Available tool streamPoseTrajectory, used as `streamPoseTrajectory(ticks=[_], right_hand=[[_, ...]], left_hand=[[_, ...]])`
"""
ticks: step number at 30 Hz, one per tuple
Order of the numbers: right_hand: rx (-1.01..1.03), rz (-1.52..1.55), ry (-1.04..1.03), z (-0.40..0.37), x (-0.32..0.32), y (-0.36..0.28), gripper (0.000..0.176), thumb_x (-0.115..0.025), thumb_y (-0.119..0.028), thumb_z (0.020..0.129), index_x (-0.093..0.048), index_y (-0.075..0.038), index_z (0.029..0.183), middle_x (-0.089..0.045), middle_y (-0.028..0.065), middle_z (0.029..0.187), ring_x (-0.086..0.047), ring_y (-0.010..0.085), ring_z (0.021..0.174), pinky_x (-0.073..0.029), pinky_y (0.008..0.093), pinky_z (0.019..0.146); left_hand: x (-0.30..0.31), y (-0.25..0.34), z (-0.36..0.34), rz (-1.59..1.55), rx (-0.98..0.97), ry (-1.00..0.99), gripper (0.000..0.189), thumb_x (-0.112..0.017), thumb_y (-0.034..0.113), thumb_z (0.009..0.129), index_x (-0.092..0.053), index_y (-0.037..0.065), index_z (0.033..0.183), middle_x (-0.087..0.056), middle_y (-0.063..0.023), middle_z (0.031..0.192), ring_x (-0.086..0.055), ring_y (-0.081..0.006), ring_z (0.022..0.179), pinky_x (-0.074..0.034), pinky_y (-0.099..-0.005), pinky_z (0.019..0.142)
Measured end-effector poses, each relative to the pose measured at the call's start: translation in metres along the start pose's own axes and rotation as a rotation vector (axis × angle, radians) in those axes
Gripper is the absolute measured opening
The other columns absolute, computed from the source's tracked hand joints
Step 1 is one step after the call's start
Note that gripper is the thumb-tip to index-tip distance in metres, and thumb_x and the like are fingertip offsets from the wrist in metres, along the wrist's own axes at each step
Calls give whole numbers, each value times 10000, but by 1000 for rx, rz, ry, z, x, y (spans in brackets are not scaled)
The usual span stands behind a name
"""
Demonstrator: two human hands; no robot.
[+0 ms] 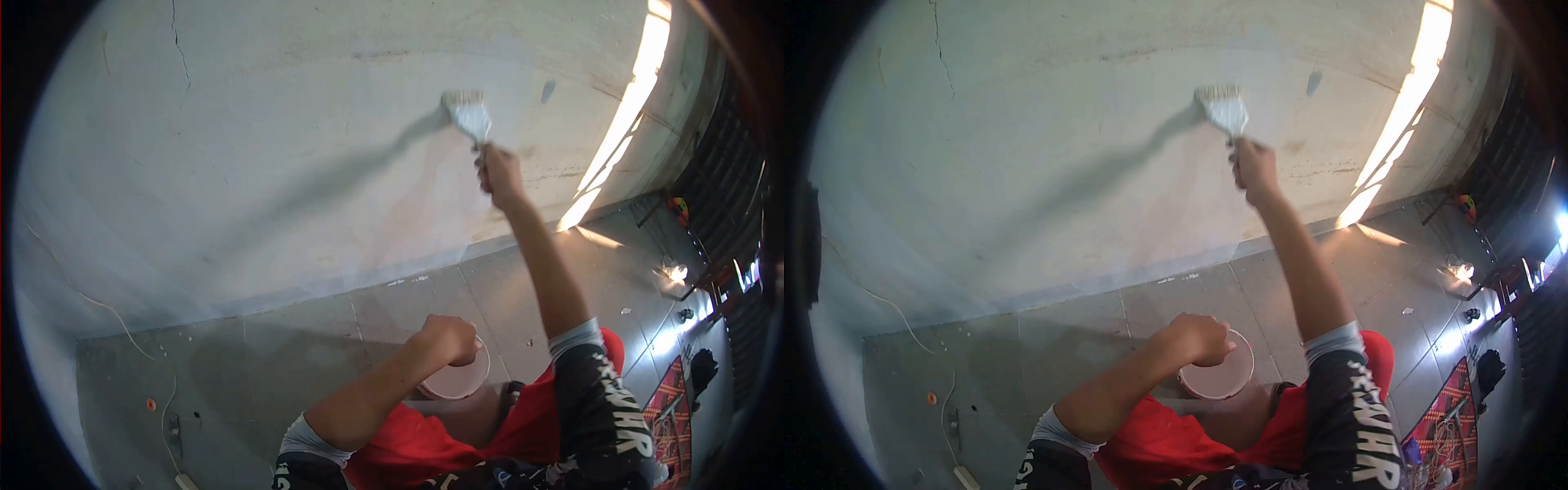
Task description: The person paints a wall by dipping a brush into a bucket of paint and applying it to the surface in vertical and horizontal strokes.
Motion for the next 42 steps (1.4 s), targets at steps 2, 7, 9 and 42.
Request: streamPoseTrajectory(ticks=[2,7,9,42], right_hand=[[-128,36,-29,-15,4,60,226,-523,-231,931,-637,-36,924,-504,14,646,-368,75,410,-259,264,350],[-378,-123,-14,-48,39,171,212,-532,-208,903,-616,-19,859,-504,25,614,-354,78,379,-231,270,338],[-639,-275,-119,-53,59,208,203,-538,-208,908,-594,-36,814,-512,33,606,-359,83,386,-236,278,333],[-165,-1227,-1459,-229,31,197,304,-581,-247,912,-670,41,952,-676,250,858,-663,370,787,-516,446,754]], left_hand=[[1,3,-1,10,-10,-24,440,-497,387,977,-631,16,1172,-677,-219,1115,-654,-370,1052,-505,-474,912],[-2,7,-2,24,-37,44,436,-501,381,975,-635,14,1169,-683,-215,1096,-658,-367,1043,-506,-473,911],[-2,8,-5,31,-37,58,436,-501,382,975,-637,15,1167,-686,-215,1088,-660,-371,1037,-505,-475,913],[-10,-81,-90,-100,453,54,448,-487,348,995,-567,-23,1234,-623,-230,1178,-583,-395,1115,-464,-456,961]])
Point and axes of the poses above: each hand's wrist, its own z-axis towards the middle knuckle, its own x-axis out of the back of the hand, y = z × x, the point moved 7 cm from there along z, towards the middle knuckle
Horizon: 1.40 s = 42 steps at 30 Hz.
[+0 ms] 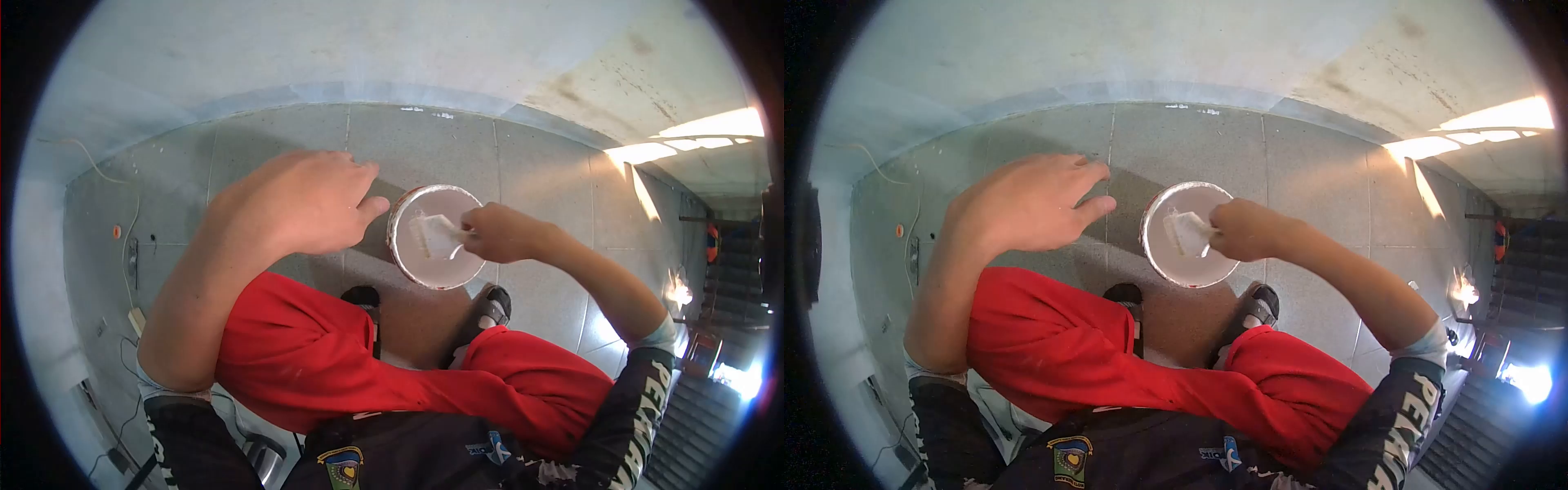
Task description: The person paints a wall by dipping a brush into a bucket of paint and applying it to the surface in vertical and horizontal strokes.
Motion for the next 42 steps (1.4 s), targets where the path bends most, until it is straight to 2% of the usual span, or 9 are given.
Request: streamPoseTrajectory(ticks=[2,5,11,18,26,35,42], right_hand=[[39,-144,10,25,-22,2,288,-590,-222,857,-691,41,919,-679,268,888,-668,412,848,-521,475,796],[-3,-185,-54,51,-42,-7,254,-578,-165,813,-703,41,895,-689,259,895,-680,404,845,-530,482,794],[-132,-159,-81,67,-66,-7,233,-561,-116,807,-716,30,901,-702,250,909,-697,388,875,-546,481,781],[-155,-165,-140,73,-77,-3,239,-559,-123,816,-715,24,924,-707,242,935,-698,388,901,-549,482,782],[-233,-150,-163,77,-84,1,255,-625,-128,801,-722,-7,1003,-711,215,1016,-701,360,964,-565,451,818],[-208,-165,-191,82,-88,3,270,-651,-126,788,-726,-14,1022,-713,209,1023,-699,360,980,-561,468,826],[-199,-103,-136,76,-76,1,263,-622,-118,784,-734,3,989,-716,217,997,-701,371,961,-559,477,816]], left_hand=[[0,1,1,1,6,6,446,-486,346,995,-570,-31,1219,-624,-231,1173,-584,-396,1114,-465,-458,959],[0,4,1,17,-5,-11,432,-485,341,995,-583,-34,1187,-633,-234,1143,-591,-400,1097,-470,-459,949],[-4,5,3,17,-56,-21,426,-494,335,990,-595,-44,1156,-644,-239,1080,-610,-410,1039,-483,-468,915],[-5,4,3,33,-99,5,450,-491,338,992,-581,-56,1190,-639,-243,1085,-603,-405,1058,-478,-465,922],[-2,8,2,42,-104,2,454,-492,340,993,-571,-46,1219,-635,-241,1101,-602,-402,1064,-473,-466,929],[-2,10,3,52,-94,13,443,-495,341,993,-574,-42,1200,-634,-233,1108,-598,-405,1068,-474,-471,922],[-2,11,4,54,-59,-16,460,-499,349,990,-556,-23,1255,-621,-223,1191,-586,-395,1115,-466,-457,959]])
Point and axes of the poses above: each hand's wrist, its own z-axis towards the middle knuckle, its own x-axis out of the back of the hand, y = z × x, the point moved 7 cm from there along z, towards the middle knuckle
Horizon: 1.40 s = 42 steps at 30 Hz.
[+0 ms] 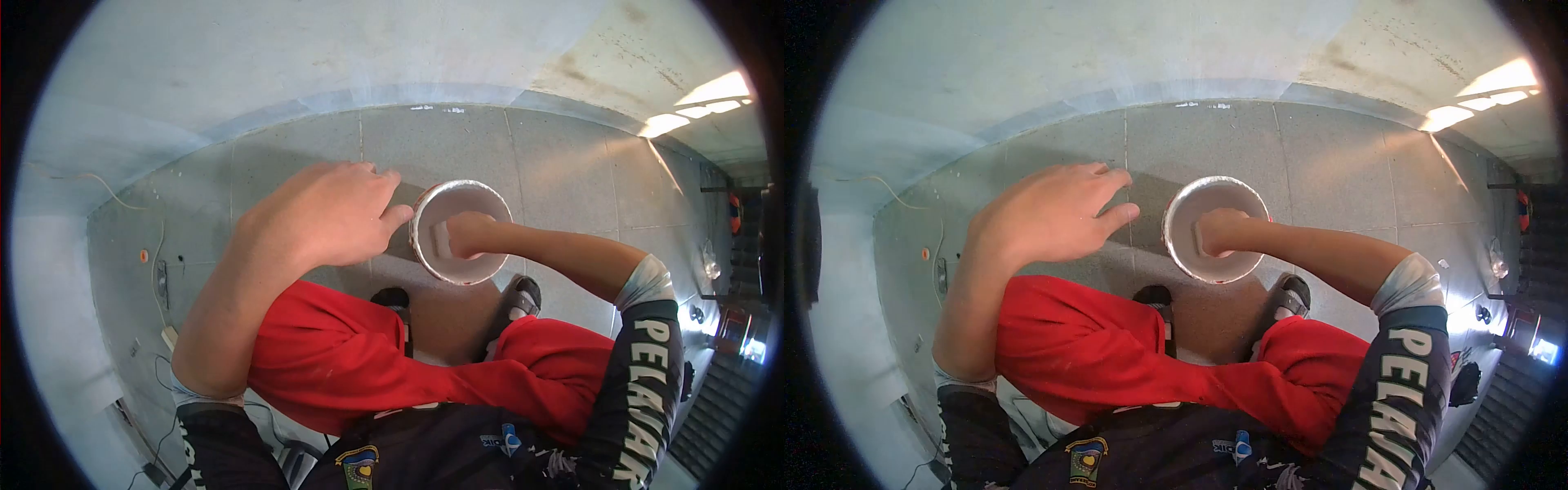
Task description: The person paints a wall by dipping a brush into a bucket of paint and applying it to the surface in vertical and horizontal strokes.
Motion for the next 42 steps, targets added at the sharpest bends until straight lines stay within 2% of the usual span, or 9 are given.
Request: streamPoseTrajectory(ticks=[12,15,20,23,29,35,39,41,42], right_hand=[[178,86,157,-68,51,24,293,-556,-191,825,-728,38,884,-696,268,928,-690,406,898,-536,457,825],[185,220,199,-105,68,51,350,-540,-245,874,-694,64,819,-682,227,770,-666,367,756,-509,449,743],[-13,997,-192,-139,50,114,341,-510,-270,917,-728,-8,913,-511,29,576,-402,100,451,-365,295,437],[144,1269,-316,-147,23,129,335,-511,-256,917,-719,2,966,-471,7,555,-308,66,403,-245,256,369],[441,1417,-479,-134,-18,142,463,-444,-331,933,-703,36,1046,-466,-21,548,-302,52,405,-226,239,365],[654,1544,-524,-132,7,152,446,-469,-343,923,-694,32,1013,-447,-29,542,-303,50,411,-229,238,362],[669,1721,-163,-108,56,209,334,-521,-346,919,-651,-39,911,-475,-34,598,-350,41,429,-302,206,378],[717,1854,-99,-94,80,234,257,-541,-323,929,-589,-72,952,-484,-37,650,-375,40,456,-322,206,396],[745,1908,-40,-84,87,249,230,-536,-296,941,-568,-72,982,-501,-23,691,-403,45,491,-336,208,420]], left_hand=[[-5,-8,10,24,22,-13,439,-476,351,995,-576,-24,1200,-622,-244,1171,-586,-402,1113,-465,-462,964],[-7,-4,12,15,-13,14,419,-475,344,994,-593,-31,1138,-630,-262,1134,-598,-413,1085,-477,-475,938],[-1,-2,20,7,44,-21,410,-485,346,991,-581,-8,1176,-623,-233,1165,-585,-409,1102,-467,-476,934],[11,16,23,47,21,69,410,-490,348,991,-578,16,1217,-628,-219,1163,-587,-404,1097,-465,-467,937],[6,19,13,-89,133,-24,410,-523,342,981,-572,47,1262,-607,-203,1229,-574,-383,1135,-456,-439,969],[-4,8,-70,-119,416,192,363,-559,283,969,-580,56,1251,-616,-171,1241,-564,-352,1167,-446,-412,990],[-29,-15,-141,-356,948,74,369,-570,252,950,-583,46,1255,-629,-172,1219,-603,-343,1118,-448,-393,973],[-46,-25,-181,-579,951,174,366,-485,294,1024,-534,11,1251,-667,-176,1041,-679,-255,845,-530,-408,704],[-71,-41,-216,-688,1058,260,372,-472,307,1031,-528,22,1262,-667,-170,1043,-680,-242,851,-526,-403,718]])
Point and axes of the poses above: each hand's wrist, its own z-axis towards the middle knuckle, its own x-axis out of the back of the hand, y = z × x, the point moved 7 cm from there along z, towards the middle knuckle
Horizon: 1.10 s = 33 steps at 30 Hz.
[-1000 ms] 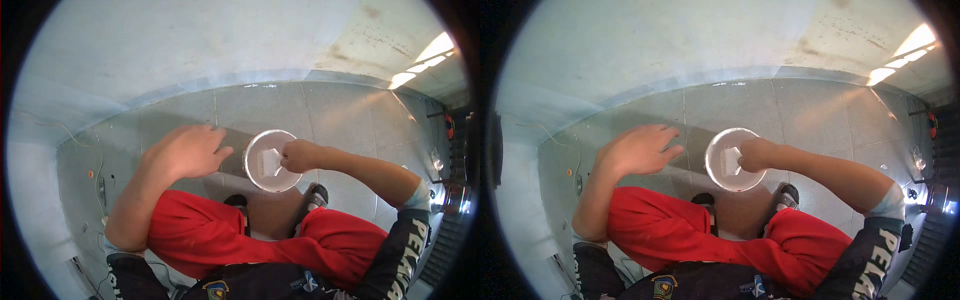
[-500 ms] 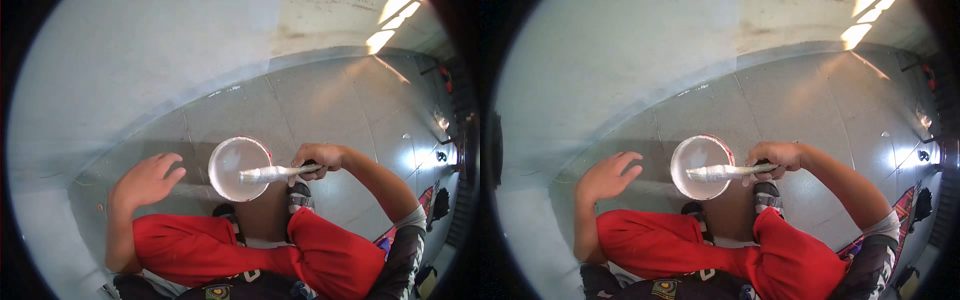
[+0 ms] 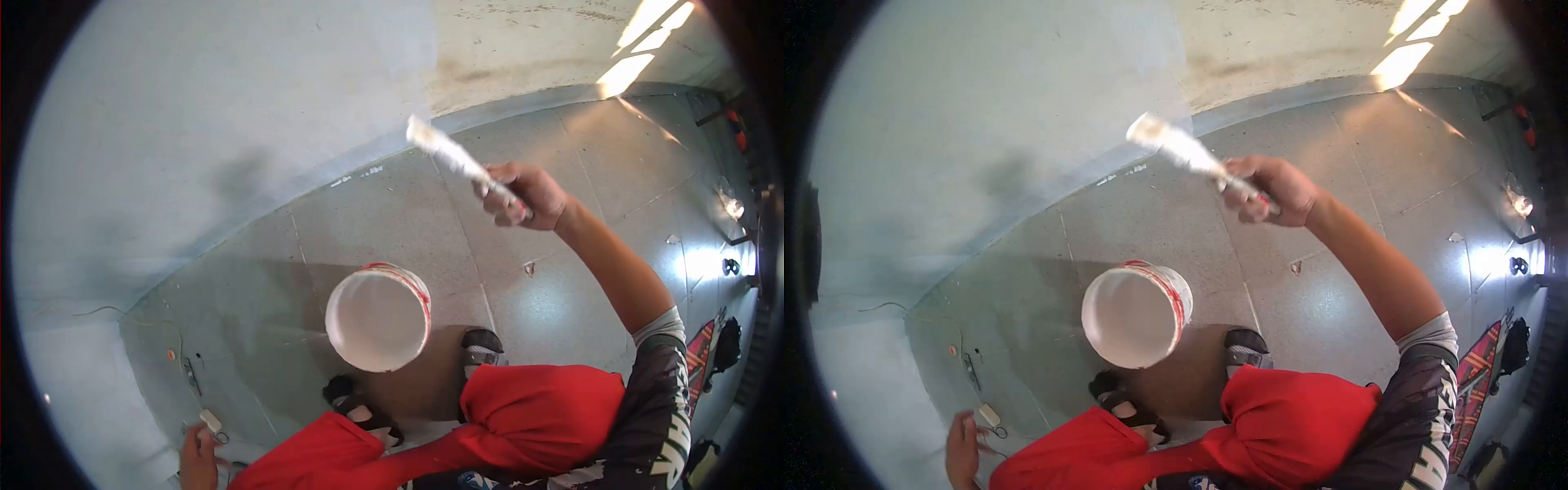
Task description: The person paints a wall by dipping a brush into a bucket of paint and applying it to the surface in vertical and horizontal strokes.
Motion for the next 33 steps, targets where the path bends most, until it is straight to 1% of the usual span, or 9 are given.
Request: streamPoseTrajectory(ticks=[2,4,6,10,16,21,26,28,33], right_hand=[[69,51,14,14,22,-5,206,-532,-269,953,-548,-73,1011,-517,-10,733,-431,50,526,-351,210,444],[209,-94,236,26,49,-9,141,-503,-213,981,-508,-81,1030,-532,17,818,-476,69,614,-374,219,490],[191,-107,338,35,76,5,117,-489,-194,990,-499,-84,1027,-527,20,834,-480,79,637,-377,222,499],[89,-200,637,47,137,47,103,-450,-185,997,-478,-86,1000,-501,15,820,-467,87,635,-377,228,504],[70,-362,876,69,162,59,155,-424,-212,970,-468,-64,963,-481,13,791,-465,106,615,-378,257,475],[167,-392,930,76,137,23,174,-431,-215,966,-482,-53,930,-487,24,762,-454,116,577,-374,275,447],[267,-494,909,49,58,-52,169,-446,-179,965,-499,-33,898,-487,19,714,-447,97,556,-368,256,439],[464,-477,854,34,26,-77,161,-466,-162,966,-508,-22,900,-483,9,698,-443,73,547,-355,240,430],[579,-505,847,36,29,-74,163,-471,-162,966,-521,-15,913,-487,7,700,-428,62,536,-347,241,421]], left_hand=[[0,-59,2,-186,174,83,388,-457,330,1037,-520,35,1281,-665,-165,1055,-678,-231,860,-520,-396,738],[-14,-89,-7,-127,293,13,409,-453,348,1036,-516,41,1298,-662,-166,1076,-676,-233,870,-514,-394,749],[-24,-102,-13,-73,347,-51,430,-449,367,1034,-512,47,1315,-658,-166,1097,-673,-234,879,-508,-392,761],[-26,-90,-5,9,337,-117,473,-440,404,1032,-503,58,1348,-652,-167,1140,-668,-238,897,-497,-388,784],[-23,-38,15,167,217,-155,507,-428,430,1034,-499,55,1366,-649,-165,1167,-660,-246,926,-484,-380,811],[-32,-2,19,228,180,-179,482,-416,402,1043,-511,31,1336,-652,-167,1145,-656,-262,949,-483,-376,823],[-32,-4,35,255,104,-181,464,-410,377,1048,-519,27,1331,-642,-163,1173,-654,-265,969,-489,-384,838],[-32,-10,42,261,87,-201,465,-414,375,1047,-520,21,1330,-641,-162,1178,-651,-267,968,-491,-385,849],[-33,-9,47,279,118,-200,460,-424,375,1045,-527,24,1325,-638,-146,1182,-642,-259,962,-495,-380,854]])
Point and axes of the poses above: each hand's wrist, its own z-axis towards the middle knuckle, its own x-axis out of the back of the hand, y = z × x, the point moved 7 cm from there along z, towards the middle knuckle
